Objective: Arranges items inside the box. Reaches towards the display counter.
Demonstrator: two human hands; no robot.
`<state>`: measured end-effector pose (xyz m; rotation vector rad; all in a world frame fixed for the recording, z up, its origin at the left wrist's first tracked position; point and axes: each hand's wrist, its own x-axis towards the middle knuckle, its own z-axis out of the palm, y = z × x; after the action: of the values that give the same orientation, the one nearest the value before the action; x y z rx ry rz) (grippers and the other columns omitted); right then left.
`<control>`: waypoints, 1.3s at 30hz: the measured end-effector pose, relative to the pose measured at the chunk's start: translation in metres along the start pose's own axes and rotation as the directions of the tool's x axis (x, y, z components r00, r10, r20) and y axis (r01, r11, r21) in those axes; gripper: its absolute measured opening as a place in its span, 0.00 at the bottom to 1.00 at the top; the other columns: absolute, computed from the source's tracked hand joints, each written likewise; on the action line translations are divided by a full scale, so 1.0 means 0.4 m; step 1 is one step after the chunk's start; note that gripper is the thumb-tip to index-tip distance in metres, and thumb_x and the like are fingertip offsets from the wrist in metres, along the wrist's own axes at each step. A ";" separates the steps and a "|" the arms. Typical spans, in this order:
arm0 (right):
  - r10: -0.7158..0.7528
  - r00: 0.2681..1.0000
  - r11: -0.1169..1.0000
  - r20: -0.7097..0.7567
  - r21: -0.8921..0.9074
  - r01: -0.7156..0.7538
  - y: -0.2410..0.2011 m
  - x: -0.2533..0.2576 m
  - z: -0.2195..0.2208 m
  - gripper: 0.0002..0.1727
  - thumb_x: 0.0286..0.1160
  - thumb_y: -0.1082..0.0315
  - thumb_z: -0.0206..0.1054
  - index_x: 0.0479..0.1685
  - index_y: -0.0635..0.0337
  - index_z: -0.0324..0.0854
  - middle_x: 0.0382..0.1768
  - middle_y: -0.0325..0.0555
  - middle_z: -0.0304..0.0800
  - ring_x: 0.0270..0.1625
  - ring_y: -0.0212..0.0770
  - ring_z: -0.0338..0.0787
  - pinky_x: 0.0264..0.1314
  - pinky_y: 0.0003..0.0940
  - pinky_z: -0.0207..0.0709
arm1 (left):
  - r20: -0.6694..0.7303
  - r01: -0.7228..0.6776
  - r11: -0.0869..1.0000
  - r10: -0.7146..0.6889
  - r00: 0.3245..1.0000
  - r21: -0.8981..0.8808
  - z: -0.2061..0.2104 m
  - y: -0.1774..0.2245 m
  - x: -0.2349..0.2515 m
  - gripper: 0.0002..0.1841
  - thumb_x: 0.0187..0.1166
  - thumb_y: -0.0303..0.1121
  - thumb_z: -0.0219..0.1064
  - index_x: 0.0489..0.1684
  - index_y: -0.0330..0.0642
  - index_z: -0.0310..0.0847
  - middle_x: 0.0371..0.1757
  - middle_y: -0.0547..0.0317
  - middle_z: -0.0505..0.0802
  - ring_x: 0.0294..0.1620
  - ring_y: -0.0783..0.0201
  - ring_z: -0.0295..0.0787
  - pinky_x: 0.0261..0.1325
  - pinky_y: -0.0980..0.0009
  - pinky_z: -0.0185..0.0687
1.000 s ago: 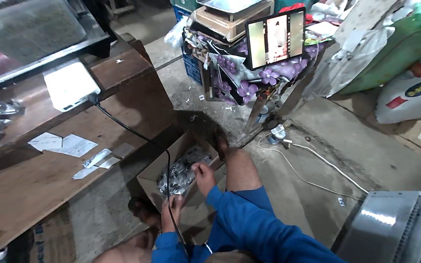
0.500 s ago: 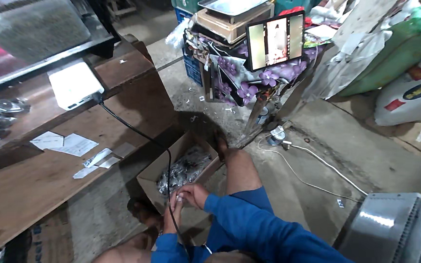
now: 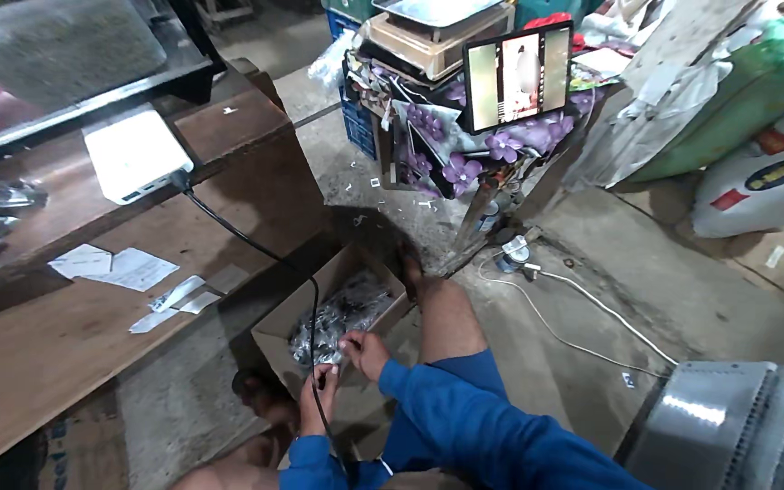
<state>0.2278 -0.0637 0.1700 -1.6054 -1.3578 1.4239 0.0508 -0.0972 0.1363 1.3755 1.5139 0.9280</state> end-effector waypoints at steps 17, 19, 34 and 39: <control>-0.029 0.998 0.978 -0.049 -0.207 0.018 0.020 0.008 0.006 0.30 0.85 0.36 0.56 0.49 0.53 0.89 0.43 0.49 0.94 0.49 0.47 0.93 0.59 0.56 0.86 | 0.102 0.057 0.995 -0.065 0.993 0.085 -0.008 0.008 -0.010 0.21 0.91 0.43 0.55 0.40 0.33 0.87 0.29 0.54 0.88 0.31 0.65 0.83 0.42 0.60 0.82; -0.055 0.998 0.977 -0.010 -0.208 0.051 0.019 0.004 0.006 0.28 0.85 0.38 0.58 0.51 0.53 0.90 0.47 0.48 0.94 0.53 0.45 0.93 0.63 0.54 0.85 | 0.149 0.093 0.995 -0.096 0.984 0.028 -0.012 0.018 -0.013 0.20 0.91 0.43 0.55 0.49 0.33 0.87 0.34 0.52 0.90 0.35 0.64 0.86 0.47 0.59 0.85; 0.065 0.992 0.991 -0.109 -0.113 -0.078 -0.014 0.010 -0.018 0.27 0.87 0.42 0.58 0.49 0.57 0.89 0.41 0.51 0.93 0.46 0.48 0.92 0.57 0.55 0.85 | 0.294 0.187 0.982 -0.179 0.939 0.001 0.002 0.050 -0.004 0.20 0.93 0.44 0.50 0.45 0.40 0.85 0.22 0.61 0.80 0.18 0.66 0.72 0.23 0.65 0.74; 0.151 0.927 0.988 -0.344 0.090 -0.127 -0.030 0.033 -0.100 0.23 0.87 0.46 0.61 0.45 0.59 0.89 0.39 0.50 0.92 0.44 0.45 0.91 0.54 0.52 0.84 | 0.373 0.229 0.971 -0.190 0.908 -0.064 0.006 0.011 -0.006 0.18 0.91 0.44 0.50 0.41 0.44 0.84 0.17 0.68 0.72 0.14 0.70 0.61 0.19 0.70 0.61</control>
<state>0.2611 -0.0402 0.1862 -1.8362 -0.9977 1.1736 0.0547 -0.0991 0.1398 1.2010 1.2774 0.5712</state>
